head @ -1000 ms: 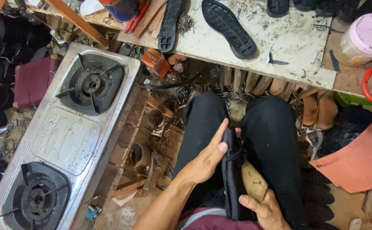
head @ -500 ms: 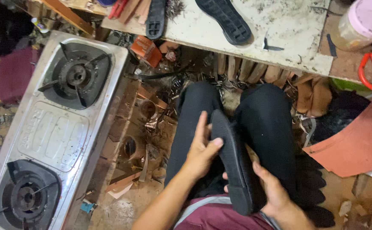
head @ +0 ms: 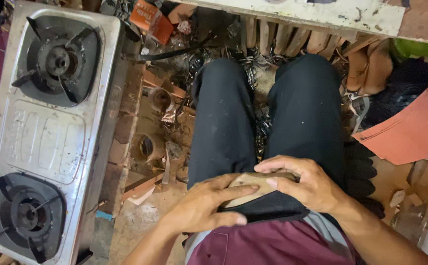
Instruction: The person sits on the floor of a shoe workshop and attaches soles to shoe uppers. They take a sole from the shelf, apply adhesive from a can with a brush, fit the sole onto the upper, then press and hammer the sole along its edge to bond it, setting finished pairs aside.
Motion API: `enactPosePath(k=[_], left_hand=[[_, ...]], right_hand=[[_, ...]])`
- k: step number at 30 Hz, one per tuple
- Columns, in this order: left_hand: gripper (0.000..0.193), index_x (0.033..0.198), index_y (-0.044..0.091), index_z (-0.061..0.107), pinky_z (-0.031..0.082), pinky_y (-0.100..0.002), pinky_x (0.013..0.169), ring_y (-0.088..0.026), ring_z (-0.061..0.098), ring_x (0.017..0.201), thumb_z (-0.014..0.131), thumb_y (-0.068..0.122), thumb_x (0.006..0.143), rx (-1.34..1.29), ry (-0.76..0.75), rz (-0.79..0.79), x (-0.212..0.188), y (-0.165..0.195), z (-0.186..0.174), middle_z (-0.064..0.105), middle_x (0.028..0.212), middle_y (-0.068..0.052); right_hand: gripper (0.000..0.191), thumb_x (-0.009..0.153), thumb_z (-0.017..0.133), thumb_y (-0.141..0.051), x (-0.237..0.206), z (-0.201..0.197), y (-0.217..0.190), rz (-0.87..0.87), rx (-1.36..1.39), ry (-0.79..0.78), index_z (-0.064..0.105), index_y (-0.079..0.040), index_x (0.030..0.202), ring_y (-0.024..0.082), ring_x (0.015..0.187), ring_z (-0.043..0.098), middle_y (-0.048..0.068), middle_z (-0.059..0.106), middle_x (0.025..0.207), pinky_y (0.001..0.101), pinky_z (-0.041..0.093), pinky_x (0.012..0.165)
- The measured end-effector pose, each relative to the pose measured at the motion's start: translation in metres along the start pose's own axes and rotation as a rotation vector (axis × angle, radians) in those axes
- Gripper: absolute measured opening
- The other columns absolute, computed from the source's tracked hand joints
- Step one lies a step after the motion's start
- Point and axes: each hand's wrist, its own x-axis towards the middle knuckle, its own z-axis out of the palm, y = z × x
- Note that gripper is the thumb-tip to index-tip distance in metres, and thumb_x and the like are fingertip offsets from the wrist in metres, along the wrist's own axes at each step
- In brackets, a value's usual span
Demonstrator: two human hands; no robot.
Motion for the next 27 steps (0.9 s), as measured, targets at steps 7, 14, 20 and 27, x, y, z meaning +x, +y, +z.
enactPosePath(k=[7,14,20,27], left_hand=[[0.089,0.152,0.018,0.055,0.046,-0.043,0.113,-0.039,0.053,0.14,0.088,0.043,0.073,-0.164,0.036,-0.035,-0.003,-0.018,0.007,0.049,0.155,-0.021],[0.09,0.151,0.015,0.055,0.039,-0.042,0.118,-0.035,0.049,0.145,0.09,0.034,0.07,-0.271,0.014,-0.082,0.013,-0.027,0.0,0.049,0.155,-0.017],[0.085,0.151,0.013,0.055,0.037,-0.041,0.119,-0.032,0.05,0.142,0.087,0.03,0.074,-0.355,-0.045,-0.121,0.021,-0.033,-0.002,0.052,0.149,-0.016],[0.079,0.151,0.01,0.054,0.036,-0.041,0.12,-0.031,0.051,0.141,0.082,0.033,0.081,-0.401,-0.051,-0.122,0.021,-0.04,0.0,0.054,0.147,-0.017]], right_hand=[[0.066,0.088,0.07,-0.007,-0.024,0.005,-0.005,0.006,0.155,0.077,0.045,0.002,0.148,0.025,0.149,0.038,0.019,0.042,0.16,0.0372,0.03,0.119],[0.097,0.07,0.084,-0.01,-0.032,0.022,-0.004,0.138,0.168,0.153,0.035,-0.006,0.155,0.026,0.145,0.041,0.016,0.042,0.158,0.0367,0.034,0.115],[0.093,0.068,0.087,-0.021,-0.028,0.022,-0.005,0.081,-0.166,0.233,0.044,-0.005,0.15,0.026,0.146,0.041,0.014,0.044,0.157,0.0361,0.036,0.113],[0.087,0.071,0.084,-0.026,-0.027,0.021,-0.008,-0.013,-0.264,0.251,0.049,-0.003,0.146,0.029,0.142,0.048,0.017,0.052,0.15,0.0385,0.035,0.115]])
